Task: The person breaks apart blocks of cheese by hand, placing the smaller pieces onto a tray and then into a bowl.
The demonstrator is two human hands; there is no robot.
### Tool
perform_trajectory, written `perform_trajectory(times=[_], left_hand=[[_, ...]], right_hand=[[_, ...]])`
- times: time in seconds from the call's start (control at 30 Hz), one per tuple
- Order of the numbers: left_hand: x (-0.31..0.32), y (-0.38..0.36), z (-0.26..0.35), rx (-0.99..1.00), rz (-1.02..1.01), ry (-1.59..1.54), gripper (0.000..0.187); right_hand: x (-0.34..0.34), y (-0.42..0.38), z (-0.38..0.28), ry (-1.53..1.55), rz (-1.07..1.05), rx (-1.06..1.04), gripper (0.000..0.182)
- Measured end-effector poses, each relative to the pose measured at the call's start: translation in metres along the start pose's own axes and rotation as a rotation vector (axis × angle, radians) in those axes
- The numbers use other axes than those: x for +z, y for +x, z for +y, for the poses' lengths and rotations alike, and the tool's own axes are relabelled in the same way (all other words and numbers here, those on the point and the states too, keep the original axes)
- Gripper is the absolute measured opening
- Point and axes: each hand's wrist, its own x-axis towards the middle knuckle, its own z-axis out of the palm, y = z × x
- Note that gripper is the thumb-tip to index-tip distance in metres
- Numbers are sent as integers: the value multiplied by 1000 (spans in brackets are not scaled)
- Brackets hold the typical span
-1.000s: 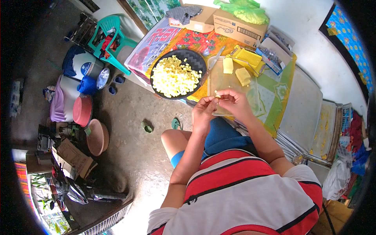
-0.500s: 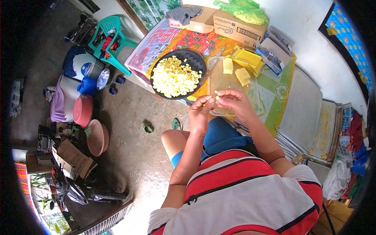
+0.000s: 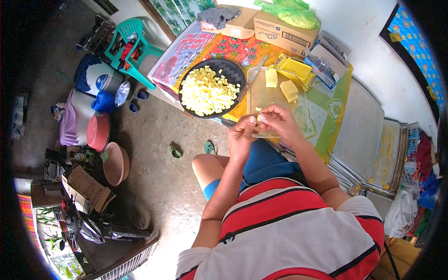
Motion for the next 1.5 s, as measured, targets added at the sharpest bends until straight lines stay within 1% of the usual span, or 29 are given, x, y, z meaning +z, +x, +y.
perform_trajectory(times=[0.07,0.13,0.27,0.33,0.37,0.43,0.47,0.53,0.63,0.73,0.77,0.83,0.87,0.93,1.03,1.13,1.23,1.33,1.43,1.5], left_hand=[[3,-2,4,-26,-2,-29,18],[5,-4,5,-4,-4,-17,19],[3,-3,6,-7,-23,0,21],[1,-1,6,-46,-55,-19,21],[0,-1,7,-65,-71,-29,21],[-6,0,3,-200,-134,-186,23],[-9,0,3,-267,-166,-265,24],[-8,0,5,-332,-157,-371,23],[-8,-1,10,-393,-182,-493,24],[-6,-2,13,-407,-178,-564,24],[-6,-2,13,-409,-170,-582,24],[-11,0,7,-412,-276,-585,26],[-12,1,6,-414,-329,-586,27],[-7,-2,10,-439,-335,-612,28],[-5,-5,8,-442,-350,-620,31],[-6,-6,6,-435,-352,-623,33],[-3,-8,8,-443,-311,-622,34],[-3,-9,7,-462,-302,-653,35],[-3,-11,7,-477,-298,-683,36],[-2,-12,6,-481,-296,-696,36]], right_hand=[[0,0,0,3,4,-7,15],[0,0,0,1,13,-4,15],[-1,0,-2,49,2,76,15],[-2,0,-3,46,-3,106,15],[-2,0,-2,46,-15,89,15],[-3,1,0,46,-40,55,14],[-4,1,-1,-2,-39,39,14],[-3,1,-3,-99,-34,7,14],[6,-3,-12,-36,-27,-74,20],[-5,-2,-15,-389,-128,-261,26],[-6,-1,-14,-451,-148,-331,27],[-6,-1,-18,-574,-187,-471,27],[-5,-2,-20,-549,-194,-434,26],[-4,-5,-22,-498,-209,-363,23],[-9,-5,-19,-452,-216,-379,24],[-8,-5,-17,-541,-156,-450,25],[0,-7,-24,-715,-128,-581,25],[3,-10,-24,-717,-104,-562,26],[3,-9,-22,-740,-85,-609,24],[4,-9,-18,-676,-68,-598,24]])
